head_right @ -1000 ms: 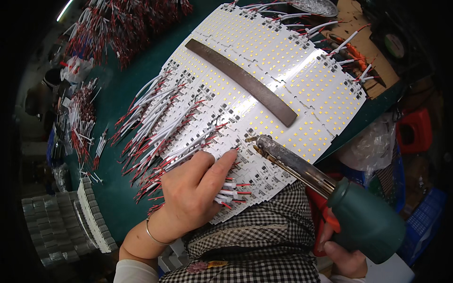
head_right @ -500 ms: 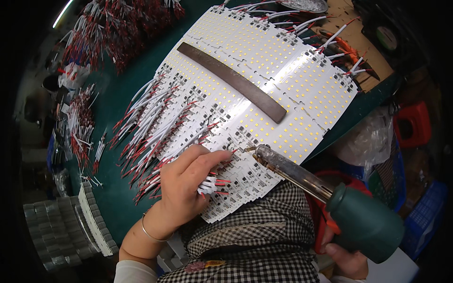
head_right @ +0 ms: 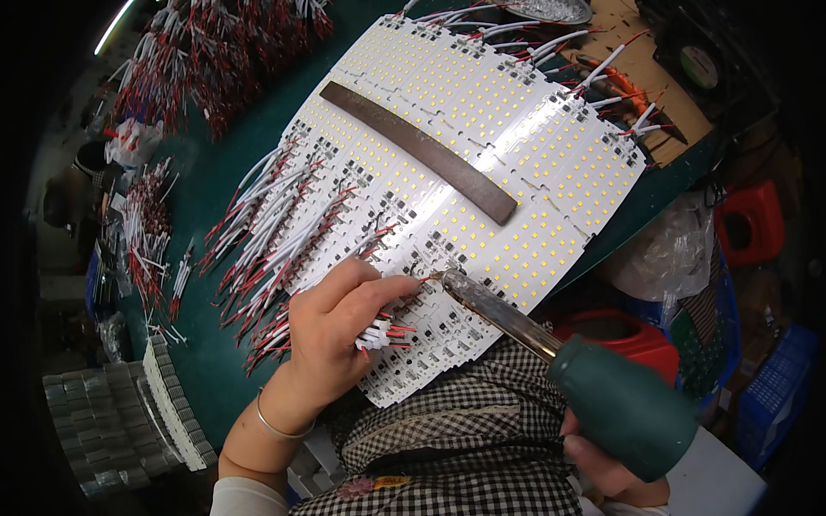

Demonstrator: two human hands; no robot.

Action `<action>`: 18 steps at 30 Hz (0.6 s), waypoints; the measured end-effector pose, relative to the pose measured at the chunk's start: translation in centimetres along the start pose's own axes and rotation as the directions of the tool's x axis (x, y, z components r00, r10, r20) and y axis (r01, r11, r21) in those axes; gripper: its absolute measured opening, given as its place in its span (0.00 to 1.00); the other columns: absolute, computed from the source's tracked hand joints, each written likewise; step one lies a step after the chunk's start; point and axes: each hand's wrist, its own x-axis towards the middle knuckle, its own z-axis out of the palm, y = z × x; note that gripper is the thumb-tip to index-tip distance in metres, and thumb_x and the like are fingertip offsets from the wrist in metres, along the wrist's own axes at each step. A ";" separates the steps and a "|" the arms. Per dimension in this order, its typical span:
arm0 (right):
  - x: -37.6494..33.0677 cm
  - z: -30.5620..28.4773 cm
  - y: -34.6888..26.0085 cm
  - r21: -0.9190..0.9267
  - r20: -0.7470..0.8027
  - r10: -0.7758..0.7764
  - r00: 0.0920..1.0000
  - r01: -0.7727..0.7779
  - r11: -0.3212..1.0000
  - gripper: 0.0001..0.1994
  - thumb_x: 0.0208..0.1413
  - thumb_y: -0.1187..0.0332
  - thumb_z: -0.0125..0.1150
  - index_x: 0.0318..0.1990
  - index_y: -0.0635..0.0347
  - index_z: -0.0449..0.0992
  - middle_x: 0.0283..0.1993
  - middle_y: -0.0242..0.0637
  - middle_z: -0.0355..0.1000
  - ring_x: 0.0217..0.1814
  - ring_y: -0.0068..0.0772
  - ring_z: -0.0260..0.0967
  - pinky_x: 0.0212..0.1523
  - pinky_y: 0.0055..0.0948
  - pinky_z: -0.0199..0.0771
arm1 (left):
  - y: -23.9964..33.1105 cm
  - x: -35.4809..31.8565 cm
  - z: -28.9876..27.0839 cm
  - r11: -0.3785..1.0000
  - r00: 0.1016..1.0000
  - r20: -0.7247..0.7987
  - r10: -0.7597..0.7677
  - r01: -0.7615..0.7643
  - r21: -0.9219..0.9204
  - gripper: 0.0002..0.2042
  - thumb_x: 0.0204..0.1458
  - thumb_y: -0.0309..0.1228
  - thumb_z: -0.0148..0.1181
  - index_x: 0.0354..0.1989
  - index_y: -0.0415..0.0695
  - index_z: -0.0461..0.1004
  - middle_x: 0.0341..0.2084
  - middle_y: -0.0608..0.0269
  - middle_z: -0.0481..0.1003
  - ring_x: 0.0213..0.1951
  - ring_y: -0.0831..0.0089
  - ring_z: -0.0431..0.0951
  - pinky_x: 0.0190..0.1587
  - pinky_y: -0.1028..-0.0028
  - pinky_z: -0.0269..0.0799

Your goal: The person solders individual wires onto a large LED panel array at an assembly station using a soldering iron.

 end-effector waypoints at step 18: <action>-0.4 -0.7 -0.5 -0.102 -0.183 -0.257 0.949 0.241 0.965 0.37 0.39 0.71 0.69 0.57 0.76 0.58 0.47 0.54 0.69 0.14 0.32 0.68 0.11 0.22 0.70 | 0.7 0.1 0.2 0.979 0.994 -0.004 0.111 -0.109 0.173 0.16 0.41 0.25 0.56 0.42 0.41 0.75 0.22 0.64 0.67 0.20 0.71 0.70 0.18 0.72 0.64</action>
